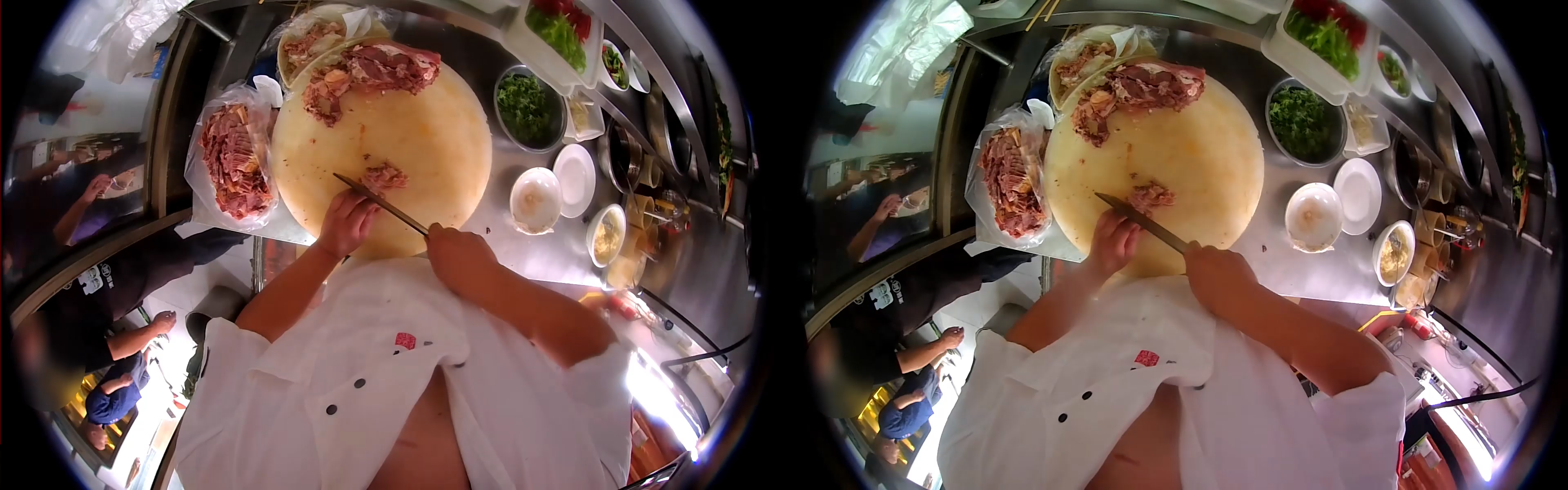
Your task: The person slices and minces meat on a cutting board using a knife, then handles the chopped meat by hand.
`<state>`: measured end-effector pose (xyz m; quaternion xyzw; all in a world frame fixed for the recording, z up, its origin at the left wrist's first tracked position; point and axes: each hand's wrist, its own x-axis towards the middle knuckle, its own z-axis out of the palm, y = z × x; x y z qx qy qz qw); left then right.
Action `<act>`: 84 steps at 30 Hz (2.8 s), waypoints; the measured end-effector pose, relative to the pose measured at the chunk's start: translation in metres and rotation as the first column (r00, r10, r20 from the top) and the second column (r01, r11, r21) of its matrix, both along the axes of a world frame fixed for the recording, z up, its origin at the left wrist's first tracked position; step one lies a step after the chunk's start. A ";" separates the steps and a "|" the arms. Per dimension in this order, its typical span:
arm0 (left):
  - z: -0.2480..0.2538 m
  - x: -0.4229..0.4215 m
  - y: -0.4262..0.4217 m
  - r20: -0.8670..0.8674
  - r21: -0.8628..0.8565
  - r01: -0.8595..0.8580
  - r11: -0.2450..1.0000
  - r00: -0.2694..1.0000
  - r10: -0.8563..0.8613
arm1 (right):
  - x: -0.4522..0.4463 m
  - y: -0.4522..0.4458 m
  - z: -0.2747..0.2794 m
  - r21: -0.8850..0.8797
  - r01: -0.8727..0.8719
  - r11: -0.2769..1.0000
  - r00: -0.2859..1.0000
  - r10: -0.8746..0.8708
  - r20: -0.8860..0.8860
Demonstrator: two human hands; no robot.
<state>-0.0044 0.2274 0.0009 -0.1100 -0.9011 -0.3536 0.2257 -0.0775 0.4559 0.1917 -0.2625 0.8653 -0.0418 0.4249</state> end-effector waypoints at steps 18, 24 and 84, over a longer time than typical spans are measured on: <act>0.001 0.006 0.003 -0.028 -0.037 -0.036 0.999 0.999 0.035 | -0.009 -0.016 -0.029 -0.080 -0.047 0.996 0.991 0.036 -0.132; -0.005 0.007 0.001 -0.021 -0.054 -0.041 0.998 0.999 0.040 | 0.008 0.011 0.010 -0.008 -0.061 0.998 0.994 0.060 -0.089; 0.002 0.008 0.004 0.020 -0.012 -0.086 0.996 0.996 0.086 | -0.001 -0.008 -0.001 -0.011 -0.074 0.997 0.996 0.074 -0.056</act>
